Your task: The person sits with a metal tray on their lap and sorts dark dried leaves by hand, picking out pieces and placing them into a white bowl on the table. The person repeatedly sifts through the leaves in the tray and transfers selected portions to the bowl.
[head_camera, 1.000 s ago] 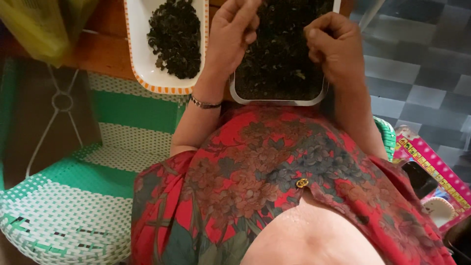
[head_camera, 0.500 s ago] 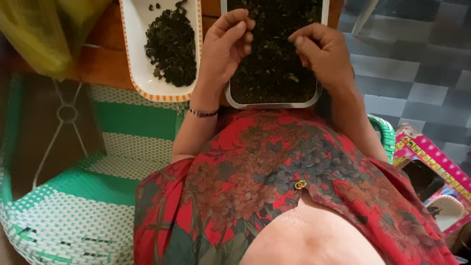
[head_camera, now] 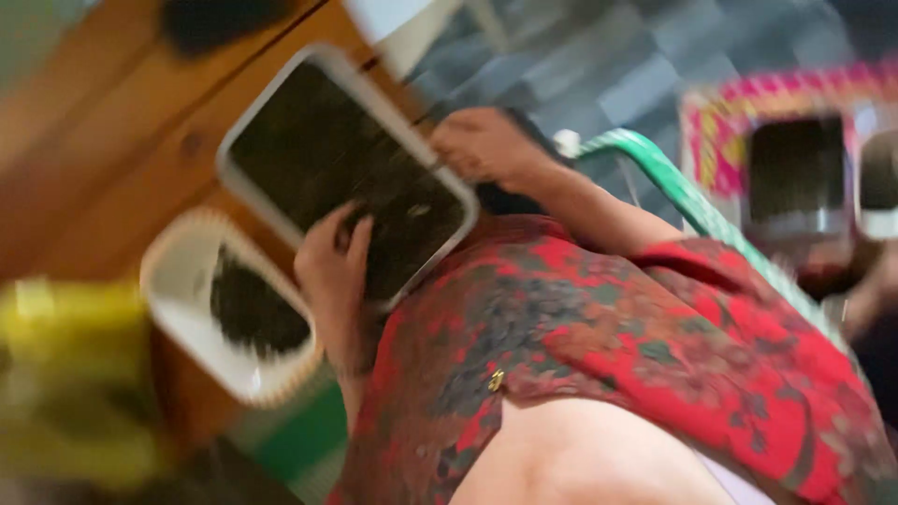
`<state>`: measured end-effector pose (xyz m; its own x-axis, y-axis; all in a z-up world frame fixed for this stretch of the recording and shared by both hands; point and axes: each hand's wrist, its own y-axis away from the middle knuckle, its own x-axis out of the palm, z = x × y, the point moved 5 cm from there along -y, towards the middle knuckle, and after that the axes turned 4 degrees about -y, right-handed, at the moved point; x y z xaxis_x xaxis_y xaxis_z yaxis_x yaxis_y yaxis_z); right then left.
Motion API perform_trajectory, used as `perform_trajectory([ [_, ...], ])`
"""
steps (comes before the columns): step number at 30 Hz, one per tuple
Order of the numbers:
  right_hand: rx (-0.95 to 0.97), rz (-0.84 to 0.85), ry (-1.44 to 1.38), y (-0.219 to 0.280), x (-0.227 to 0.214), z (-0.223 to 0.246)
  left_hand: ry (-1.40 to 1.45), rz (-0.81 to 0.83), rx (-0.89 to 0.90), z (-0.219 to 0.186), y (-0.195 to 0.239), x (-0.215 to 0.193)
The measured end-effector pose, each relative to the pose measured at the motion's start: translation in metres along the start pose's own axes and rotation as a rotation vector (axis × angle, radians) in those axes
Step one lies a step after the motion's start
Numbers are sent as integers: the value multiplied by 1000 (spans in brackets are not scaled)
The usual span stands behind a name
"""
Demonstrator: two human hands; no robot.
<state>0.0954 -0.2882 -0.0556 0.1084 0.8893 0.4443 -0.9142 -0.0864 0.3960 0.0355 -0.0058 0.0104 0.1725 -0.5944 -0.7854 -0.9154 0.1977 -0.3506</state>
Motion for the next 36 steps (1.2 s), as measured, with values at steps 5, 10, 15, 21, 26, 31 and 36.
perform_trajectory([
  [5,-75,32,69,-4,-21,-37,-227,198,20,17,-3,16],
  [10,-185,53,544,15,-30,-39,-243,207,-76,21,-9,15],
  [15,-234,178,637,27,-19,-35,-251,156,-117,32,-4,16],
  [21,-312,121,822,44,-20,-23,-114,91,-142,18,-1,4],
  [26,-248,248,1062,31,-5,-40,-66,42,-146,-21,1,-14],
  [31,-260,283,1120,34,1,-48,-86,23,-153,-14,8,-17],
  [36,-275,359,1191,44,1,-55,-146,-59,-63,-32,22,-39],
])
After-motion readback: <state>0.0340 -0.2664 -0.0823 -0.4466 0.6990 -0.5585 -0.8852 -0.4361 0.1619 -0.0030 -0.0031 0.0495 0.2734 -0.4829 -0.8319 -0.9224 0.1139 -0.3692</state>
